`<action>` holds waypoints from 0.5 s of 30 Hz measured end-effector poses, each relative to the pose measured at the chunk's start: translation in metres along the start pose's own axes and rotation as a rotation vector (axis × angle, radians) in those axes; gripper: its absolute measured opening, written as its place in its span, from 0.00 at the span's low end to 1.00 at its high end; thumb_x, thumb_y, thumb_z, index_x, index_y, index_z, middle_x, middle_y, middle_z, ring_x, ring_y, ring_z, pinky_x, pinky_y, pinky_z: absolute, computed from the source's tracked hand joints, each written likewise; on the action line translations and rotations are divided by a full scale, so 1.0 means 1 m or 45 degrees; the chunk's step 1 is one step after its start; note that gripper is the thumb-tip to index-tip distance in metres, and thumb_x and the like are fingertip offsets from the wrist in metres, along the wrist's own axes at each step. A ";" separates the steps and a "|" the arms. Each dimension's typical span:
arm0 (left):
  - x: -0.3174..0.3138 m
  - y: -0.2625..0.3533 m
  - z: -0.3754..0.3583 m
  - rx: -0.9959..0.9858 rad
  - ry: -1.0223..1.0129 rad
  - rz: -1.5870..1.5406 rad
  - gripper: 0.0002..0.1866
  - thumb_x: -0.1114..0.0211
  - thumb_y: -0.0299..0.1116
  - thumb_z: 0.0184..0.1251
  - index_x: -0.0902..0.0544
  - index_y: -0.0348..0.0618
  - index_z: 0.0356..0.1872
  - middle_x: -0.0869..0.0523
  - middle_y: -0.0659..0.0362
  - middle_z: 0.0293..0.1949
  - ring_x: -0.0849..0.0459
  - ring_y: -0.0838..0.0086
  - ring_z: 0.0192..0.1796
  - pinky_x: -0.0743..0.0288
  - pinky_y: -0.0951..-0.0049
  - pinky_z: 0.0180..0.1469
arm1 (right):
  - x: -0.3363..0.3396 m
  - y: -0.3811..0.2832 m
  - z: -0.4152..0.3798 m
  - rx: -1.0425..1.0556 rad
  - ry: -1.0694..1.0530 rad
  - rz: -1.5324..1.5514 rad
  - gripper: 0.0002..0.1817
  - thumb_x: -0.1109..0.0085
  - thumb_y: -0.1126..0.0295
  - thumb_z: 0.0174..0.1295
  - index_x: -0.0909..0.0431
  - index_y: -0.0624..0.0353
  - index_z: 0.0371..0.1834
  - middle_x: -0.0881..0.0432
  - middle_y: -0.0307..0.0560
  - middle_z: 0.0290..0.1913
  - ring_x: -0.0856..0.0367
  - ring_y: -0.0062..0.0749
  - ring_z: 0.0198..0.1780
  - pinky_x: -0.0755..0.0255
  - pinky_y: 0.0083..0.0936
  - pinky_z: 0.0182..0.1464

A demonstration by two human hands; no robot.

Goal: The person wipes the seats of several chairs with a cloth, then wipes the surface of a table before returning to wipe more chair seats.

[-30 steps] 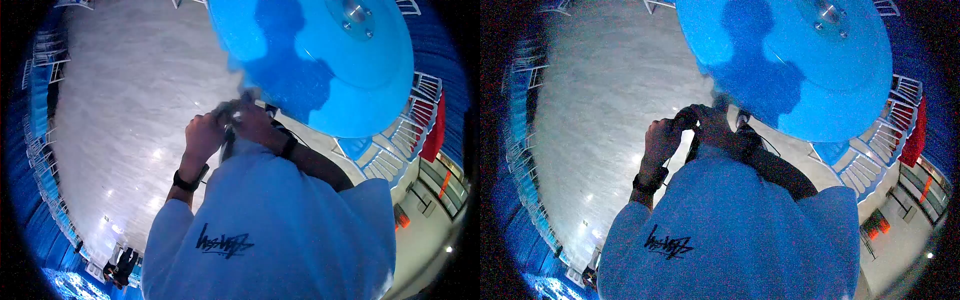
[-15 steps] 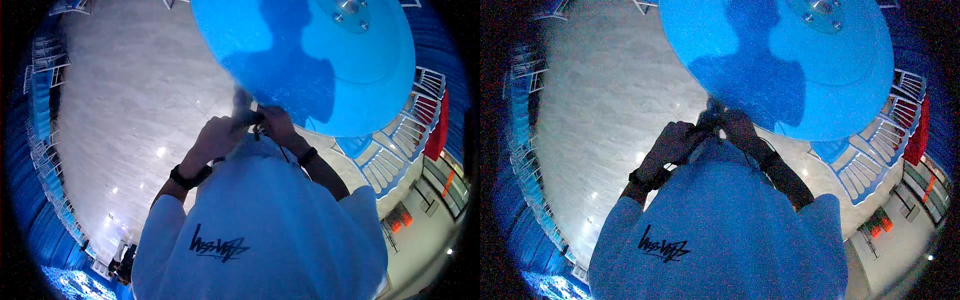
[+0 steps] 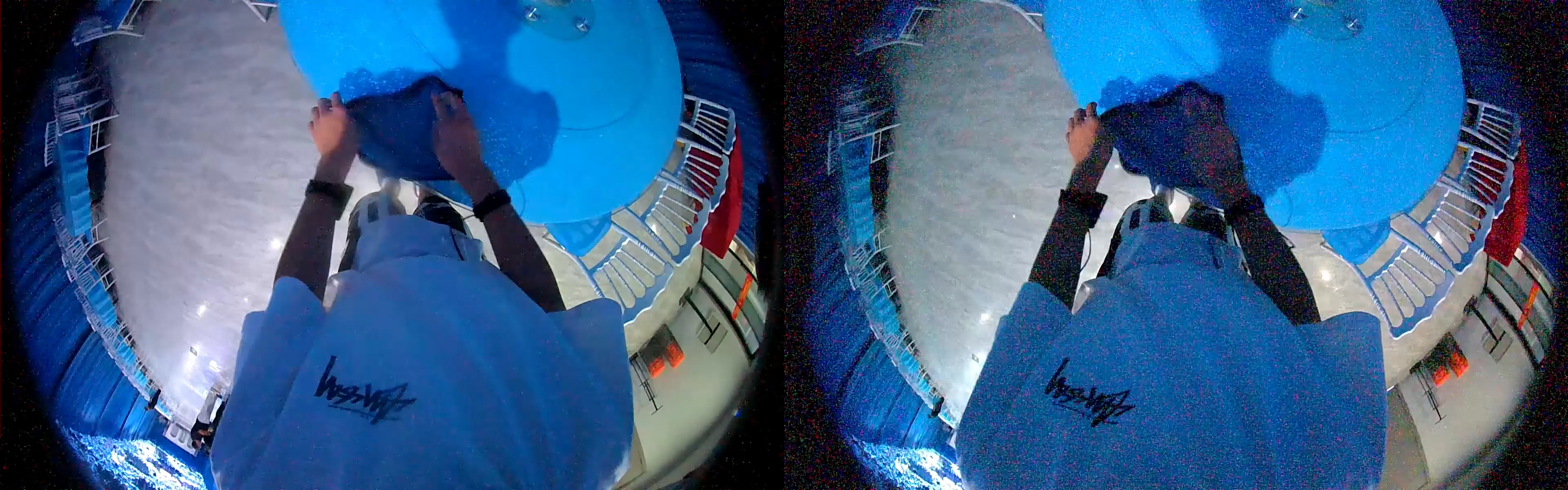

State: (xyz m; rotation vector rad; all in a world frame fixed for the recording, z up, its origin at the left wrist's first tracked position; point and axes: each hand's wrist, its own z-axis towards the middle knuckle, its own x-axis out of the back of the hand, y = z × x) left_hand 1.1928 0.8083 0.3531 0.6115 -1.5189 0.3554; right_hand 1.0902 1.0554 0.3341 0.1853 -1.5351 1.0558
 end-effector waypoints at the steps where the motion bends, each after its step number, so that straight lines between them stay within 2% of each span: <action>1: 0.002 0.013 -0.009 -0.024 0.000 -0.089 0.25 0.35 0.31 0.59 0.20 0.43 0.60 0.18 0.48 0.56 0.20 0.49 0.58 0.22 0.44 0.55 | -0.003 -0.006 -0.010 -0.045 -0.085 0.041 0.33 0.43 0.73 0.65 0.32 0.52 0.77 0.28 0.59 0.71 0.31 0.56 0.73 0.36 0.54 0.75; 3: -0.029 0.027 -0.042 -0.221 -0.034 -0.283 0.28 0.35 0.32 0.60 0.21 0.45 0.64 0.17 0.49 0.59 0.21 0.50 0.63 0.24 0.43 0.59 | -0.012 -0.008 -0.035 -0.057 -0.245 0.024 0.35 0.45 0.70 0.69 0.37 0.51 0.81 0.34 0.59 0.78 0.36 0.58 0.78 0.40 0.54 0.78; 5: -0.058 0.032 -0.058 -0.344 -0.082 -0.220 0.31 0.34 0.37 0.62 0.24 0.49 0.70 0.25 0.49 0.68 0.29 0.51 0.71 0.30 0.40 0.65 | -0.025 0.004 -0.055 0.006 -0.367 -0.099 0.35 0.46 0.66 0.73 0.40 0.50 0.84 0.42 0.58 0.84 0.43 0.59 0.82 0.45 0.54 0.81; 8: -0.097 0.036 -0.078 -0.516 -0.184 -0.130 0.37 0.32 0.43 0.66 0.29 0.55 0.77 0.36 0.48 0.81 0.40 0.53 0.83 0.39 0.35 0.74 | -0.024 0.020 -0.057 0.073 -0.384 -0.097 0.37 0.47 0.60 0.76 0.46 0.47 0.87 0.52 0.54 0.88 0.49 0.62 0.85 0.51 0.56 0.83; 11: -0.118 0.028 -0.060 -0.437 -0.182 -0.074 0.37 0.33 0.47 0.70 0.32 0.61 0.80 0.46 0.52 0.86 0.48 0.55 0.86 0.49 0.31 0.78 | -0.040 0.032 -0.040 0.057 -0.498 -0.298 0.37 0.48 0.56 0.76 0.45 0.44 0.87 0.52 0.52 0.88 0.47 0.61 0.84 0.52 0.62 0.82; 12: -0.122 0.023 -0.054 -0.428 -0.171 -0.185 0.36 0.36 0.46 0.73 0.34 0.65 0.81 0.45 0.54 0.86 0.47 0.55 0.86 0.50 0.30 0.78 | -0.049 0.036 -0.033 0.020 -0.527 -0.279 0.37 0.48 0.56 0.76 0.46 0.43 0.87 0.52 0.52 0.88 0.46 0.61 0.84 0.52 0.63 0.81; 15: -0.113 0.017 -0.018 -0.412 -0.237 -0.162 0.36 0.36 0.46 0.73 0.34 0.65 0.82 0.44 0.55 0.85 0.46 0.55 0.86 0.51 0.28 0.78 | -0.075 0.045 -0.002 -0.039 -0.579 -0.288 0.38 0.48 0.53 0.76 0.46 0.41 0.88 0.52 0.52 0.88 0.45 0.61 0.83 0.51 0.67 0.79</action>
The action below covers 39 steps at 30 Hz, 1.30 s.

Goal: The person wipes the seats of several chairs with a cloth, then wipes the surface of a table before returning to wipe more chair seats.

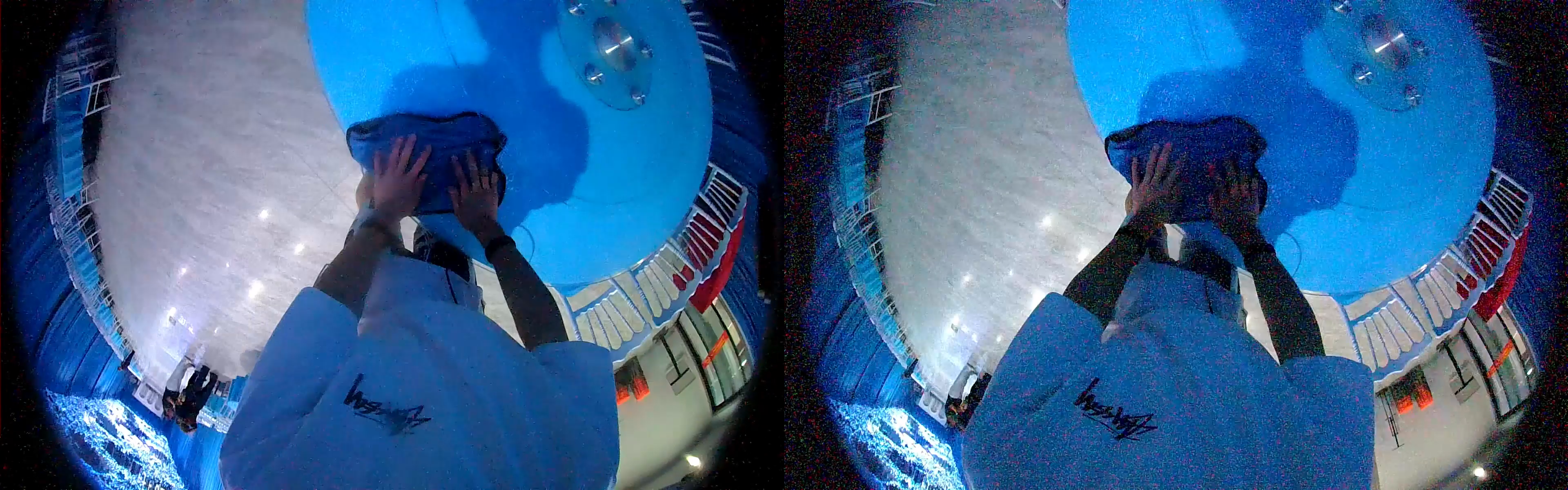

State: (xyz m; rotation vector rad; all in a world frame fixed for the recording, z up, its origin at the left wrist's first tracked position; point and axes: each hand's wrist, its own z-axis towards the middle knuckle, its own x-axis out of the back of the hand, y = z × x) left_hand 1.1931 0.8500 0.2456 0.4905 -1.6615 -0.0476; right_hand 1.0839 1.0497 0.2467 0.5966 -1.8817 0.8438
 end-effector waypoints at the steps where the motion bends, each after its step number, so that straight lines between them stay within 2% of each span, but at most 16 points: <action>1: 0.002 -0.010 0.010 -0.030 0.115 -0.056 0.36 0.37 0.47 0.74 0.34 0.66 0.81 0.44 0.56 0.86 0.46 0.54 0.86 0.51 0.28 0.78 | -0.001 -0.003 0.014 0.001 -0.002 -0.038 0.38 0.49 0.52 0.75 0.47 0.41 0.88 0.52 0.51 0.88 0.45 0.62 0.83 0.50 0.68 0.78; 4: 0.015 -0.034 0.040 0.026 0.025 -0.016 0.35 0.38 0.48 0.74 0.34 0.67 0.81 0.44 0.56 0.86 0.45 0.54 0.85 0.51 0.29 0.78 | 0.000 -0.018 0.059 -0.002 0.037 -0.081 0.39 0.51 0.50 0.76 0.47 0.43 0.88 0.51 0.52 0.88 0.43 0.64 0.82 0.49 0.70 0.77; 8: 0.043 -0.086 0.082 -0.025 0.024 0.000 0.34 0.39 0.48 0.74 0.33 0.64 0.81 0.42 0.55 0.85 0.43 0.54 0.85 0.51 0.29 0.79 | 0.003 -0.048 0.128 0.035 0.174 -0.131 0.38 0.54 0.49 0.77 0.47 0.46 0.88 0.51 0.55 0.88 0.43 0.66 0.81 0.49 0.72 0.77; 10: 0.064 -0.120 0.107 -0.062 0.029 -0.015 0.34 0.39 0.48 0.75 0.32 0.62 0.81 0.41 0.54 0.85 0.43 0.55 0.85 0.51 0.29 0.79 | 0.001 -0.064 0.173 -0.121 0.029 0.009 0.38 0.56 0.49 0.78 0.47 0.48 0.88 0.51 0.58 0.88 0.43 0.68 0.81 0.50 0.70 0.77; 12: 0.072 -0.157 0.132 -0.078 0.034 0.006 0.33 0.40 0.48 0.75 0.31 0.60 0.80 0.41 0.54 0.85 0.43 0.56 0.85 0.50 0.30 0.79 | -0.009 -0.076 0.214 -0.127 0.092 0.054 0.38 0.57 0.50 0.78 0.47 0.51 0.88 0.51 0.61 0.87 0.44 0.69 0.81 0.50 0.69 0.78; 13: 0.076 -0.173 0.144 -0.087 0.038 0.017 0.32 0.40 0.48 0.76 0.30 0.59 0.79 0.40 0.53 0.84 0.43 0.56 0.85 0.49 0.30 0.78 | -0.008 -0.086 0.233 -0.057 0.232 0.029 0.38 0.57 0.50 0.78 0.47 0.52 0.87 0.51 0.62 0.87 0.45 0.70 0.82 0.50 0.67 0.78; 15: 0.085 -0.200 0.173 -0.106 0.125 0.012 0.31 0.40 0.48 0.76 0.29 0.58 0.78 0.40 0.53 0.84 0.43 0.56 0.85 0.48 0.31 0.78 | -0.002 -0.101 0.267 0.000 0.392 -0.011 0.37 0.53 0.53 0.76 0.43 0.54 0.86 0.48 0.62 0.86 0.43 0.70 0.81 0.51 0.68 0.79; 17: 0.092 -0.221 0.201 -0.129 0.181 -0.016 0.31 0.40 0.48 0.76 0.28 0.58 0.77 0.40 0.53 0.84 0.42 0.56 0.85 0.47 0.32 0.78 | 0.015 -0.116 0.297 -0.022 0.419 -0.037 0.36 0.46 0.56 0.73 0.36 0.56 0.82 0.43 0.60 0.85 0.38 0.69 0.79 0.53 0.70 0.80; 19: 0.099 -0.238 0.228 -0.153 0.196 -0.065 0.30 0.40 0.48 0.75 0.27 0.58 0.77 0.40 0.53 0.84 0.43 0.56 0.85 0.47 0.34 0.78 | 0.021 -0.119 0.324 -0.050 0.404 -0.011 0.37 0.46 0.56 0.72 0.38 0.56 0.83 0.44 0.60 0.85 0.42 0.70 0.81 0.56 0.71 0.80; 25: 0.121 -0.256 0.297 -0.198 0.152 -0.018 0.29 0.41 0.48 0.75 0.25 0.58 0.76 0.43 0.53 0.85 0.47 0.56 0.86 0.49 0.34 0.79 | 0.023 -0.105 0.375 -0.075 0.357 0.047 0.44 0.44 0.51 0.68 0.44 0.55 0.85 0.49 0.62 0.87 0.51 0.72 0.84 0.61 0.74 0.80; 28: 0.146 -0.259 0.317 -0.208 0.103 -0.057 0.30 0.41 0.49 0.75 0.24 0.57 0.75 0.44 0.53 0.85 0.47 0.56 0.86 0.52 0.33 0.79 | 0.034 -0.100 0.387 -0.050 0.368 -0.017 0.40 0.48 0.57 0.70 0.43 0.59 0.84 0.47 0.66 0.85 0.45 0.71 0.81 0.52 0.67 0.79; 30: 0.138 -0.260 0.334 -0.220 0.071 0.016 0.30 0.41 0.49 0.75 0.26 0.58 0.76 0.44 0.54 0.85 0.48 0.56 0.86 0.55 0.32 0.80 | 0.046 -0.104 0.391 -0.085 0.376 -0.058 0.38 0.50 0.60 0.71 0.43 0.60 0.84 0.46 0.67 0.85 0.41 0.70 0.80 0.46 0.63 0.78; 36: 0.144 -0.262 0.392 -0.252 0.058 0.062 0.32 0.42 0.45 0.74 0.29 0.59 0.79 0.45 0.55 0.86 0.51 0.56 0.87 0.58 0.29 0.80 | 0.055 -0.094 0.436 -0.170 0.538 0.038 0.44 0.44 0.57 0.67 0.47 0.57 0.86 0.48 0.66 0.86 0.43 0.67 0.81 0.44 0.61 0.77; 39: 0.141 -0.262 0.418 -0.251 0.130 0.095 0.32 0.42 0.45 0.74 0.30 0.58 0.79 0.44 0.54 0.86 0.50 0.54 0.87 0.58 0.28 0.80 | 0.056 -0.080 0.457 -0.187 0.581 0.100 0.44 0.43 0.57 0.67 0.46 0.54 0.86 0.48 0.64 0.86 0.43 0.66 0.81 0.44 0.61 0.77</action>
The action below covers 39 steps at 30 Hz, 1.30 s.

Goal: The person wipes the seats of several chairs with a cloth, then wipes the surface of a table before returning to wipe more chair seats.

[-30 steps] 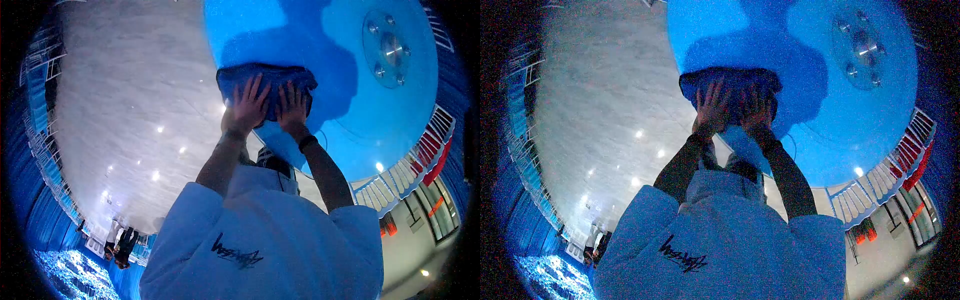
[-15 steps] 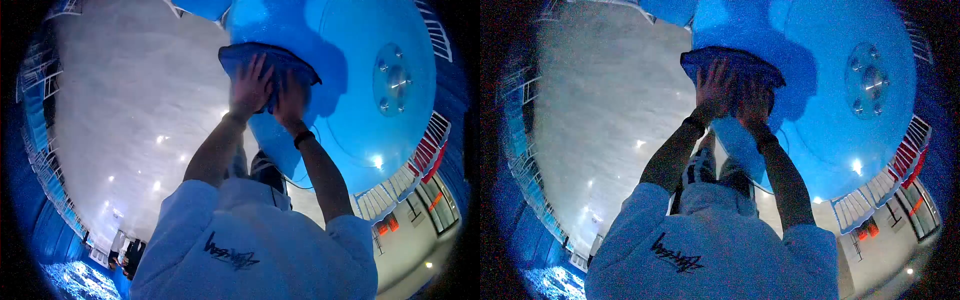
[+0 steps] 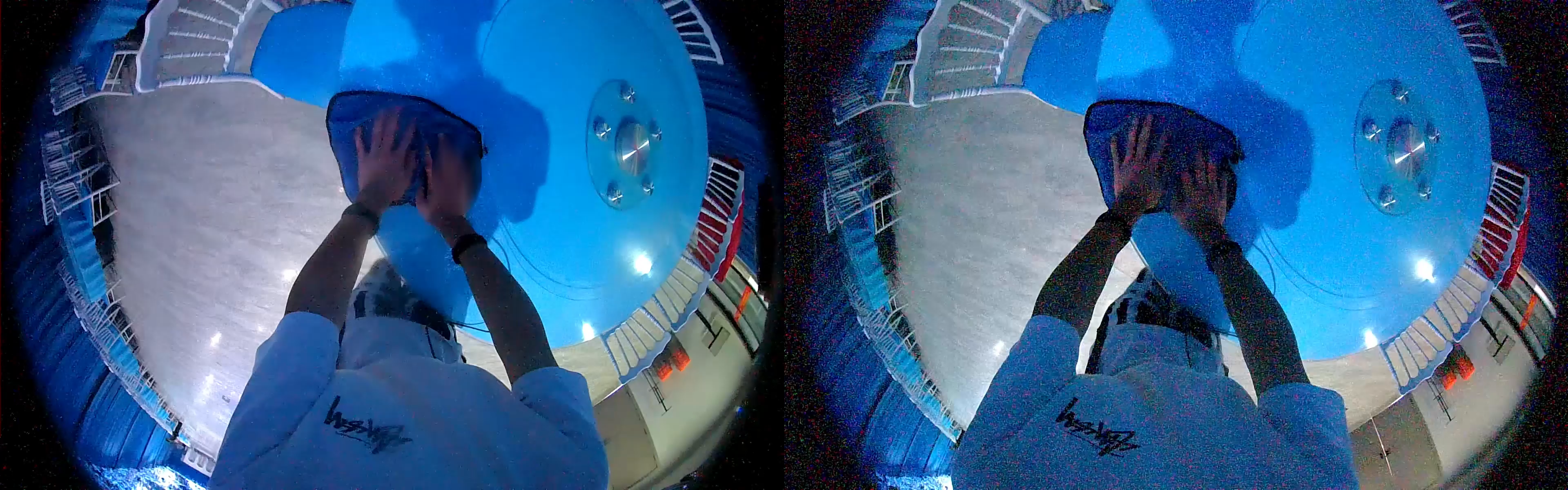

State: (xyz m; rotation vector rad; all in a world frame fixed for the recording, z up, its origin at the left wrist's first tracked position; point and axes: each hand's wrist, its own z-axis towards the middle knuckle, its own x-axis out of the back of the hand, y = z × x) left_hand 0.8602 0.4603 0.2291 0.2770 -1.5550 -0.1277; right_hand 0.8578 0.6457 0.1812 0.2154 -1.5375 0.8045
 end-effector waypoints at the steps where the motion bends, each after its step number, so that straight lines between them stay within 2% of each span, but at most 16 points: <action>1: -0.002 -0.001 0.003 -0.001 0.023 0.005 0.32 0.42 0.45 0.74 0.30 0.57 0.79 0.44 0.54 0.86 0.50 0.54 0.87 0.59 0.27 0.80 | 0.000 0.000 0.005 -0.018 0.025 0.037 0.43 0.42 0.58 0.67 0.45 0.54 0.85 0.47 0.63 0.86 0.44 0.66 0.82 0.44 0.61 0.77; 3: 0.010 -0.002 0.014 0.039 -0.010 0.005 0.32 0.42 0.44 0.74 0.30 0.56 0.79 0.44 0.52 0.85 0.49 0.52 0.87 0.58 0.27 0.80 | 0.030 -0.007 0.033 -0.199 -0.234 0.210 0.42 0.41 0.60 0.66 0.43 0.54 0.84 0.46 0.60 0.85 0.43 0.64 0.82 0.44 0.61 0.77; 4: 0.015 -0.002 0.016 0.057 -0.035 -0.001 0.32 0.42 0.44 0.74 0.30 0.56 0.79 0.43 0.52 0.85 0.49 0.51 0.87 0.58 0.26 0.79 | 0.079 -0.016 0.072 -0.366 -0.522 0.350 0.41 0.40 0.61 0.66 0.41 0.54 0.83 0.44 0.58 0.85 0.42 0.63 0.81 0.43 0.61 0.77; 6: 0.012 -0.004 0.029 0.072 0.036 -0.066 0.31 0.43 0.44 0.75 0.29 0.56 0.78 0.44 0.51 0.85 0.49 0.50 0.87 0.57 0.25 0.79 | 0.082 -0.009 0.096 -0.454 -0.534 0.360 0.40 0.38 0.62 0.66 0.40 0.54 0.82 0.42 0.56 0.84 0.40 0.60 0.81 0.43 0.61 0.77; 7: 0.009 -0.009 0.040 0.082 0.076 -0.100 0.31 0.43 0.44 0.76 0.29 0.55 0.78 0.44 0.51 0.85 0.49 0.50 0.87 0.57 0.25 0.79 | 0.047 0.002 0.087 -0.368 -0.264 0.224 0.40 0.37 0.61 0.66 0.39 0.54 0.82 0.41 0.54 0.84 0.40 0.58 0.81 0.43 0.60 0.77; 9: -0.001 -0.018 0.068 0.055 0.053 -0.038 0.36 0.43 0.48 0.75 0.37 0.58 0.83 0.48 0.51 0.86 0.53 0.49 0.87 0.61 0.25 0.79 | 0.025 0.010 0.099 -0.365 0.091 0.238 0.40 0.36 0.61 0.67 0.39 0.54 0.81 0.39 0.53 0.83 0.40 0.56 0.82 0.45 0.60 0.78; 10: -0.006 -0.023 0.082 0.038 0.043 -0.008 0.39 0.42 0.50 0.75 0.41 0.60 0.85 0.50 0.51 0.87 0.55 0.48 0.88 0.63 0.25 0.80 | 0.028 0.011 0.116 -0.453 0.192 0.384 0.39 0.36 0.60 0.68 0.38 0.54 0.81 0.39 0.53 0.83 0.40 0.55 0.82 0.46 0.60 0.79; 13: -0.001 -0.041 0.129 -0.130 0.153 -0.150 0.30 0.44 0.46 0.78 0.28 0.56 0.78 0.40 0.51 0.84 0.46 0.51 0.86 0.55 0.27 0.79 | 0.005 0.021 0.162 -0.685 0.381 0.272 0.38 0.43 0.51 0.73 0.41 0.52 0.84 0.42 0.51 0.85 0.43 0.57 0.83 0.53 0.57 0.82; 15: 0.010 -0.054 0.158 -0.201 0.160 -0.284 0.30 0.44 0.46 0.78 0.29 0.57 0.79 0.39 0.51 0.83 0.45 0.52 0.85 0.56 0.28 0.79 | 0.015 0.002 0.200 -0.736 0.433 -0.001 0.39 0.47 0.46 0.75 0.43 0.49 0.86 0.45 0.50 0.86 0.43 0.58 0.83 0.55 0.59 0.82; 17: 0.010 -0.065 0.176 -0.220 0.169 -0.376 0.30 0.45 0.47 0.79 0.29 0.57 0.79 0.38 0.51 0.83 0.45 0.52 0.86 0.56 0.28 0.80 | 0.026 -0.011 0.227 -0.857 0.301 0.244 0.41 0.49 0.43 0.75 0.46 0.45 0.87 0.48 0.50 0.88 0.46 0.59 0.84 0.57 0.61 0.82; 19: 0.004 -0.069 0.191 -0.214 0.192 -0.435 0.29 0.46 0.48 0.79 0.29 0.58 0.79 0.39 0.51 0.84 0.46 0.53 0.86 0.57 0.28 0.80 | 0.022 0.006 0.243 -0.820 0.250 0.100 0.41 0.50 0.42 0.75 0.47 0.41 0.88 0.50 0.49 0.88 0.48 0.60 0.85 0.59 0.64 0.82; 21: 0.007 -0.069 0.202 -0.143 0.145 -0.489 0.29 0.46 0.48 0.79 0.29 0.57 0.79 0.39 0.52 0.84 0.46 0.54 0.86 0.58 0.28 0.80 | 0.003 0.044 0.255 -0.601 0.263 -0.422 0.41 0.49 0.43 0.74 0.47 0.38 0.88 0.51 0.48 0.89 0.50 0.61 0.85 0.60 0.66 0.81; 26: 0.004 -0.068 0.224 -0.046 0.200 -0.444 0.30 0.47 0.48 0.80 0.30 0.55 0.79 0.41 0.51 0.84 0.47 0.54 0.86 0.59 0.28 0.80 | 0.013 0.061 0.292 -0.455 0.182 -0.444 0.40 0.48 0.48 0.74 0.45 0.41 0.88 0.51 0.47 0.89 0.49 0.61 0.85 0.58 0.58 0.83; 34: 0.000 -0.060 0.282 0.100 0.106 -0.264 0.31 0.47 0.46 0.78 0.32 0.55 0.80 0.42 0.50 0.85 0.48 0.51 0.86 0.57 0.25 0.77 | 0.018 0.093 0.364 -0.210 0.148 -0.434 0.36 0.52 0.53 0.77 0.46 0.39 0.88 0.53 0.44 0.89 0.51 0.53 0.86 0.55 0.58 0.82; 37: 0.007 -0.078 0.324 0.070 0.156 -0.311 0.31 0.45 0.46 0.76 0.31 0.56 0.79 0.42 0.49 0.84 0.47 0.49 0.86 0.54 0.24 0.76 | 0.008 0.109 0.412 -0.187 0.107 -0.416 0.36 0.53 0.52 0.78 0.48 0.37 0.88 0.53 0.43 0.90 0.49 0.50 0.86 0.56 0.57 0.83; 39: -0.010 -0.097 0.352 -0.005 0.183 -0.233 0.33 0.43 0.47 0.74 0.32 0.56 0.80 0.41 0.49 0.84 0.47 0.48 0.86 0.50 0.23 0.73 | -0.004 0.121 0.439 -0.183 0.106 -0.311 0.36 0.54 0.53 0.78 0.48 0.36 0.88 0.53 0.42 0.90 0.48 0.49 0.85 0.55 0.56 0.83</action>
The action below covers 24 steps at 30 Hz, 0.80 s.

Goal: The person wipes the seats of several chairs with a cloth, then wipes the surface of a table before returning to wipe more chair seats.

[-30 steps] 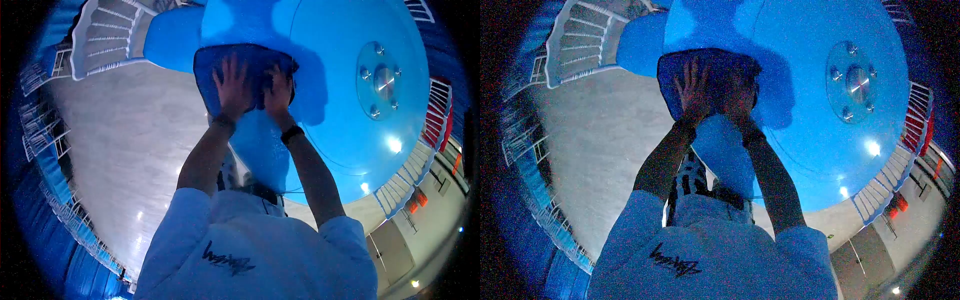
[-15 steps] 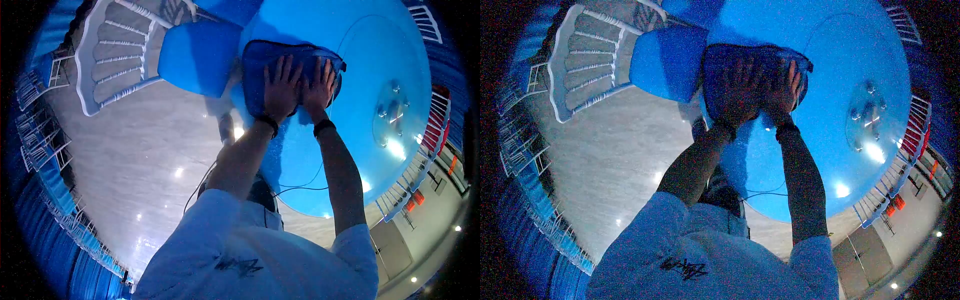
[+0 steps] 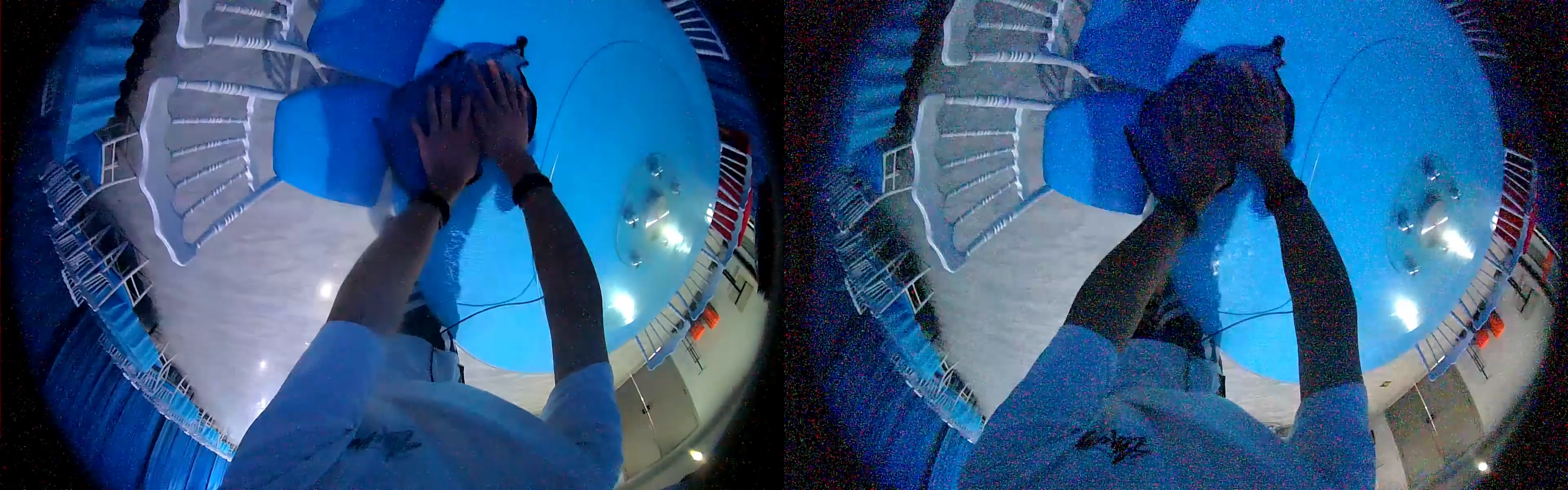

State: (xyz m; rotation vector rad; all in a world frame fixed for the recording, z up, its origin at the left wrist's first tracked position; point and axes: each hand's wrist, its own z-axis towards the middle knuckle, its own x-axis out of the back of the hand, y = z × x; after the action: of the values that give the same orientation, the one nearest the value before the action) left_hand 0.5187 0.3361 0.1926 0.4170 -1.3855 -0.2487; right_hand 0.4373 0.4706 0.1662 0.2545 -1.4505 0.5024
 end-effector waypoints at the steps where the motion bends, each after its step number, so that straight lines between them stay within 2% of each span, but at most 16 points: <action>1: 0.000 -0.006 0.013 0.017 0.001 0.046 0.34 0.42 0.47 0.74 0.32 0.55 0.79 0.39 0.49 0.83 0.46 0.48 0.85 0.46 0.24 0.71 | 0.016 -0.012 0.023 0.029 -0.005 -0.101 0.35 0.53 0.53 0.78 0.47 0.36 0.88 0.50 0.43 0.89 0.44 0.48 0.84 0.52 0.54 0.82; 4: 0.028 -0.009 0.059 0.190 -0.029 0.200 0.35 0.40 0.47 0.73 0.32 0.52 0.79 0.35 0.48 0.81 0.42 0.47 0.84 0.30 0.30 0.65 | -0.005 -0.008 0.078 0.205 0.084 -0.132 0.34 0.52 0.52 0.77 0.41 0.36 0.86 0.44 0.42 0.86 0.41 0.46 0.82 0.49 0.52 0.81; 7: 0.017 -0.028 0.080 0.281 -0.014 -0.109 0.33 0.40 0.45 0.75 0.31 0.48 0.78 0.25 0.44 0.73 0.25 0.43 0.71 0.19 0.42 0.53 | 0.005 -0.021 0.116 0.370 0.225 0.012 0.32 0.50 0.51 0.76 0.36 0.37 0.83 0.40 0.42 0.85 0.39 0.44 0.81 0.48 0.52 0.81; 9: 0.023 -0.033 0.092 0.505 -0.165 -0.324 0.32 0.40 0.45 0.76 0.32 0.46 0.77 0.18 0.42 0.66 0.17 0.41 0.61 0.16 0.47 0.47 | 0.004 -0.032 0.134 0.339 -0.008 -0.093 0.31 0.49 0.51 0.76 0.34 0.38 0.82 0.39 0.42 0.84 0.39 0.45 0.81 0.48 0.52 0.80; 11: 0.016 -0.040 0.099 0.688 -0.310 -0.344 0.33 0.40 0.45 0.76 0.34 0.45 0.77 0.14 0.42 0.58 0.12 0.39 0.52 0.16 0.47 0.44 | 0.006 -0.041 0.147 0.318 -0.211 -0.189 0.31 0.48 0.51 0.75 0.33 0.38 0.82 0.39 0.43 0.84 0.39 0.45 0.81 0.47 0.53 0.80; 14: 0.008 -0.046 0.090 0.715 -0.343 -0.179 0.34 0.40 0.45 0.75 0.37 0.44 0.78 0.10 0.42 0.51 0.11 0.38 0.46 0.17 0.42 0.44 | 0.020 -0.058 0.144 0.243 -0.336 -0.182 0.32 0.48 0.51 0.75 0.34 0.39 0.82 0.39 0.43 0.84 0.40 0.46 0.81 0.48 0.53 0.80; 17: 0.034 -0.037 0.084 0.662 -0.330 -0.285 0.36 0.41 0.47 0.75 0.39 0.41 0.77 0.11 0.40 0.52 0.12 0.38 0.49 0.18 0.41 0.46 | 0.031 -0.068 0.132 0.170 -0.250 -0.114 0.32 0.48 0.51 0.75 0.35 0.39 0.82 0.39 0.43 0.84 0.40 0.46 0.81 0.48 0.54 0.81; 18: 0.041 -0.037 0.081 0.730 -0.440 -0.327 0.36 0.41 0.46 0.75 0.40 0.40 0.77 0.12 0.38 0.55 0.13 0.39 0.53 0.18 0.42 0.49 | 0.031 -0.071 0.124 0.143 -0.179 -0.097 0.33 0.48 0.51 0.75 0.35 0.39 0.83 0.39 0.43 0.85 0.40 0.46 0.82 0.48 0.54 0.81; 20: 0.034 -0.046 0.068 0.545 -0.327 -0.368 0.36 0.42 0.46 0.76 0.39 0.38 0.77 0.16 0.36 0.61 0.18 0.40 0.61 0.21 0.45 0.56 | 0.022 -0.074 0.100 0.073 -0.006 -0.062 0.33 0.48 0.51 0.75 0.37 0.39 0.83 0.40 0.43 0.85 0.41 0.47 0.82 0.48 0.55 0.81; 21: 0.007 -0.065 0.043 0.294 -0.107 -0.366 0.35 0.42 0.45 0.76 0.38 0.38 0.77 0.19 0.36 0.65 0.21 0.40 0.66 0.23 0.47 0.62 | 0.015 -0.075 0.087 0.038 0.075 -0.048 0.34 0.48 0.51 0.75 0.38 0.39 0.84 0.40 0.44 0.85 0.41 0.48 0.83 0.49 0.55 0.81; 22: 0.011 -0.064 0.036 0.246 -0.048 -0.450 0.34 0.43 0.44 0.76 0.36 0.38 0.77 0.22 0.37 0.68 0.25 0.41 0.70 0.27 0.47 0.66 | 0.005 -0.076 0.070 0.003 0.155 -0.038 0.35 0.48 0.50 0.75 0.39 0.39 0.84 0.41 0.44 0.85 0.42 0.48 0.83 0.49 0.56 0.82; 23: 0.016 -0.061 0.030 0.193 0.007 -0.532 0.33 0.43 0.43 0.76 0.34 0.38 0.77 0.25 0.37 0.71 0.29 0.42 0.73 0.31 0.48 0.71 | -0.001 -0.077 0.051 -0.040 0.112 -0.035 0.35 0.48 0.51 0.75 0.40 0.39 0.85 0.41 0.44 0.86 0.43 0.49 0.84 0.49 0.57 0.82; 24: 0.056 -0.043 0.032 0.340 -0.103 -0.695 0.32 0.43 0.43 0.76 0.32 0.39 0.76 0.28 0.39 0.74 0.33 0.43 0.76 0.37 0.47 0.75 | -0.007 -0.079 0.029 -0.080 0.073 -0.030 0.35 0.49 0.52 0.75 0.41 0.39 0.85 0.42 0.44 0.86 0.44 0.50 0.84 0.50 0.57 0.82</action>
State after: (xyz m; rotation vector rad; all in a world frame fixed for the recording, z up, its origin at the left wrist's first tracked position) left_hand 0.4997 0.2697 0.2285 1.0187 -1.3670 -0.5319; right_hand 0.4486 0.3867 0.1737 0.2054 -1.4036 0.4410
